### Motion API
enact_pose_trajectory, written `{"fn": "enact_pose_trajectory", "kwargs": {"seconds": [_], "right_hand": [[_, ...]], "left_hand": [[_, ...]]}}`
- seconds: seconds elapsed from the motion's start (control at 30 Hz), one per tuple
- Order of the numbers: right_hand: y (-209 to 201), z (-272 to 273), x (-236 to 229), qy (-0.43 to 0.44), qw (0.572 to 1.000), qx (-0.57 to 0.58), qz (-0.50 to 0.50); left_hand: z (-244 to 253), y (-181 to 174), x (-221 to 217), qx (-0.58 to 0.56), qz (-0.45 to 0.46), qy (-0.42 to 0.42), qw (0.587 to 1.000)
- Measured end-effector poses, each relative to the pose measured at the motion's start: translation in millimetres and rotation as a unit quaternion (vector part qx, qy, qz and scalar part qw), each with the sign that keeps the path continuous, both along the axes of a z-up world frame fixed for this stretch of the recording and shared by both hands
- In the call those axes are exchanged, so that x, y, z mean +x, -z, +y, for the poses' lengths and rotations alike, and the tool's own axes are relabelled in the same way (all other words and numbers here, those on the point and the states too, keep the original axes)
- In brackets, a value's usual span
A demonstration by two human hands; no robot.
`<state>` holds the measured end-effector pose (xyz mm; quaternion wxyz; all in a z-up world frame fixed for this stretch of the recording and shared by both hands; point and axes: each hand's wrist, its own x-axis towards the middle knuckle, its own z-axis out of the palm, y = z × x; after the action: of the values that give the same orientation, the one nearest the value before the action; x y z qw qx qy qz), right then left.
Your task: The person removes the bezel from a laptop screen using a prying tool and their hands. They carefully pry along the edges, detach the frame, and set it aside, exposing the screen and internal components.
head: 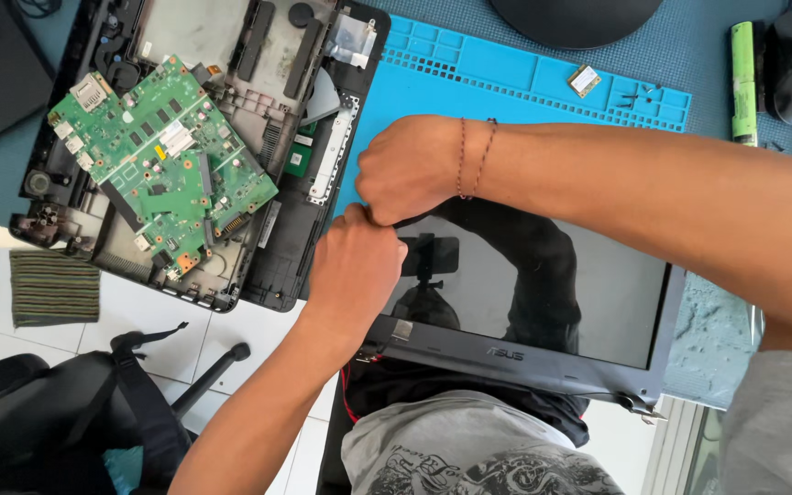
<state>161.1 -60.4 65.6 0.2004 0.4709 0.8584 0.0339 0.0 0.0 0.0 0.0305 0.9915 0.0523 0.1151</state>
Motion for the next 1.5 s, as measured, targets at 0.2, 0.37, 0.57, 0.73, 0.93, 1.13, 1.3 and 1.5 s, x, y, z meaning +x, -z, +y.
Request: {"fn": "enact_pose_trajectory", "kwargs": {"seconds": [0.2, 0.37, 0.57, 0.73, 0.93, 1.13, 1.3, 1.5], "right_hand": [[5, -1, -5, -0.017, 1.0, 0.025, 0.004], [9, -5, -11, 0.0, 0.999, 0.044, 0.001], [9, -3, -12, -0.008, 0.999, 0.054, 0.003], [-7, -5, -14, 0.0, 0.999, 0.052, -0.014], [-2, -4, -42, -0.036, 0.995, 0.065, 0.068], [10, -5, -50, -0.054, 0.995, 0.066, 0.055], [0, -7, -51, -0.061, 0.995, 0.075, 0.036], [38, -1, -48, 0.069, 0.987, -0.073, 0.122]], "left_hand": [[4, 11, -9, 0.011, -0.034, -0.009, 0.999], [13, -34, -37, -0.175, 0.016, -0.03, 0.984], [13, -31, -61, -0.24, 0.038, -0.045, 0.969], [15, -25, -62, -0.242, 0.021, -0.037, 0.969], [13, -27, -65, -0.227, 0.02, -0.035, 0.973], [15, -43, -78, -0.308, 0.041, -0.062, 0.948], [17, -48, -79, -0.384, -0.009, -0.031, 0.923], [11, -64, -85, -0.395, 0.144, -0.082, 0.904]]}}
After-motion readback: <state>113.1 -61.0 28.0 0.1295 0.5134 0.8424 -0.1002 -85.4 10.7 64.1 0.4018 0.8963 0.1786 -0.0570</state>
